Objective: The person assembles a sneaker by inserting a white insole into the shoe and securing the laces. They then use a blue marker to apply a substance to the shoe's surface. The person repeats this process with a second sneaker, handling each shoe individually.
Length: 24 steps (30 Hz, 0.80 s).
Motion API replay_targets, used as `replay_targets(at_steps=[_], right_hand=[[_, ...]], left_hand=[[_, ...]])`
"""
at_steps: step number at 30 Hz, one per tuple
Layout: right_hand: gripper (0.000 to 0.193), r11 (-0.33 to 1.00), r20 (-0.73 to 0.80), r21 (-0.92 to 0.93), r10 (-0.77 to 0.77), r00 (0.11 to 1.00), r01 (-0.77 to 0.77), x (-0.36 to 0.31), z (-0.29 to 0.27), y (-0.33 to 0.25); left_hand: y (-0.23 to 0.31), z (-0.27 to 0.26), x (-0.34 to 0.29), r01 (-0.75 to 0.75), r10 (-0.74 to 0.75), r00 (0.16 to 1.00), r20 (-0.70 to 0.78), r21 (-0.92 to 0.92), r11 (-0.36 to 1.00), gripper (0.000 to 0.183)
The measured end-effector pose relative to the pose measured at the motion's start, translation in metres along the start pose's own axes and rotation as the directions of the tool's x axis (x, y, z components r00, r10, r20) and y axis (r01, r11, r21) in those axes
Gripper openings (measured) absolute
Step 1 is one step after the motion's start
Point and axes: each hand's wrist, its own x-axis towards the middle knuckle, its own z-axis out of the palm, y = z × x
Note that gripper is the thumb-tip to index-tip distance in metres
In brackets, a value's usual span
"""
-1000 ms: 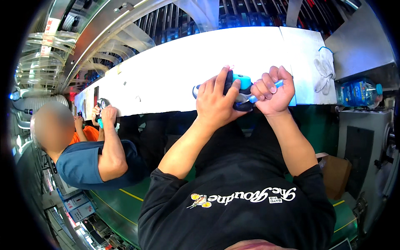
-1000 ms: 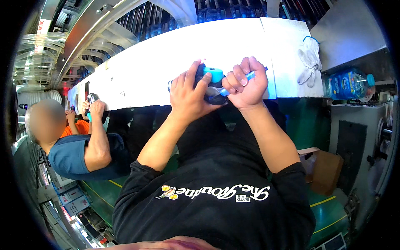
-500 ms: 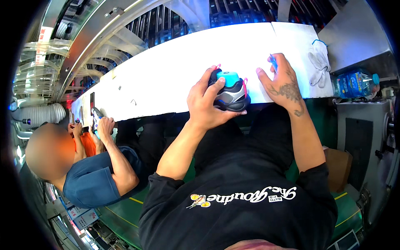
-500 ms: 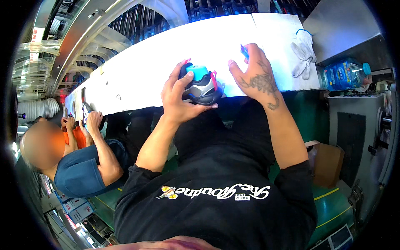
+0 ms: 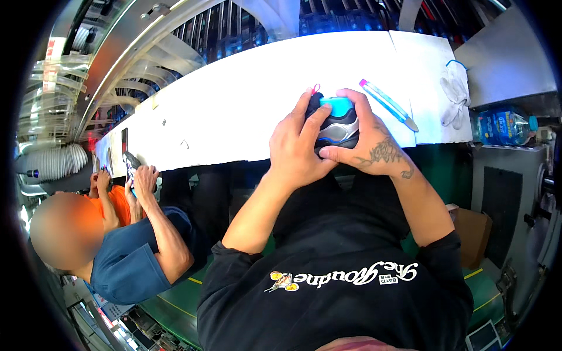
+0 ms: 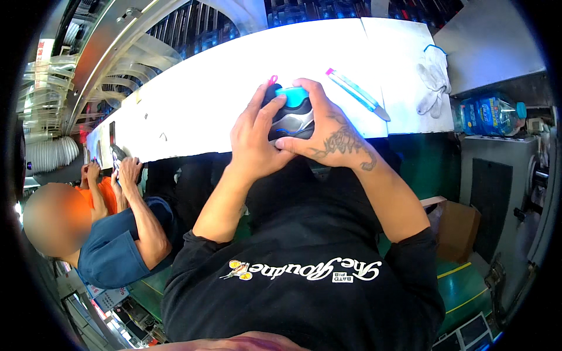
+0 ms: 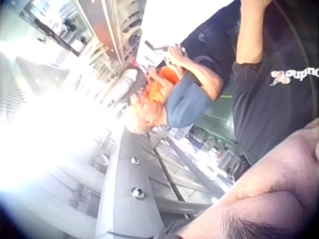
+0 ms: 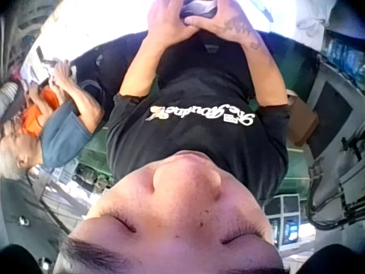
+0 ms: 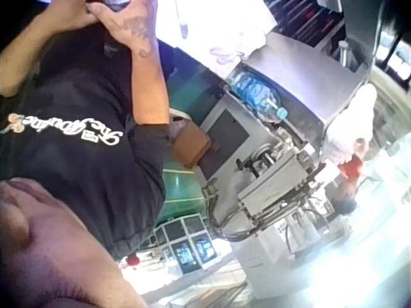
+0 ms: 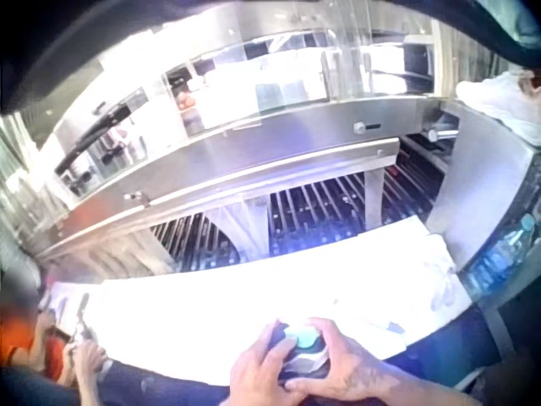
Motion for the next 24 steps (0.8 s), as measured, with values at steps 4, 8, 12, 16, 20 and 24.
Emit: replay_targets(at_steps=[4,8,12,16,20,24], right_hand=[[0.109,0.993,-0.005,-0.023,0.118,0.993,-0.118,-0.005,-0.010,0.010],[0.102,0.995,-0.110,-0.089,0.045,0.993,-0.055,-0.009,0.002,0.020],[0.095,0.999,-0.168,0.030,0.049,0.985,-0.045,-0.006,0.009,0.025],[0.085,1.000,-0.210,0.007,0.026,0.977,-0.025,-0.009,0.011,0.019],[0.075,0.971,-0.220,0.181,-0.118,0.968,0.159,-0.013,-0.002,0.018],[0.069,0.902,-0.095,0.403,-0.129,0.987,0.156,-0.034,-0.035,-0.003]], left_hand=[[-0.011,-0.010,0.007,0.023,-0.033,0.988,0.152,0.066,0.998,0.095],[-0.010,-0.010,0.007,0.138,-0.170,0.946,0.275,0.132,0.982,0.097],[-0.009,-0.005,0.001,0.118,-0.150,0.960,0.235,0.147,0.982,0.102],[-0.006,-0.005,0.000,0.106,-0.144,0.961,0.235,0.165,0.981,0.107],[0.004,-0.009,-0.001,0.208,-0.197,0.953,0.231,-0.026,0.978,0.111],[0.009,0.003,0.000,0.061,-0.031,0.996,0.079,-0.412,0.909,0.121]])
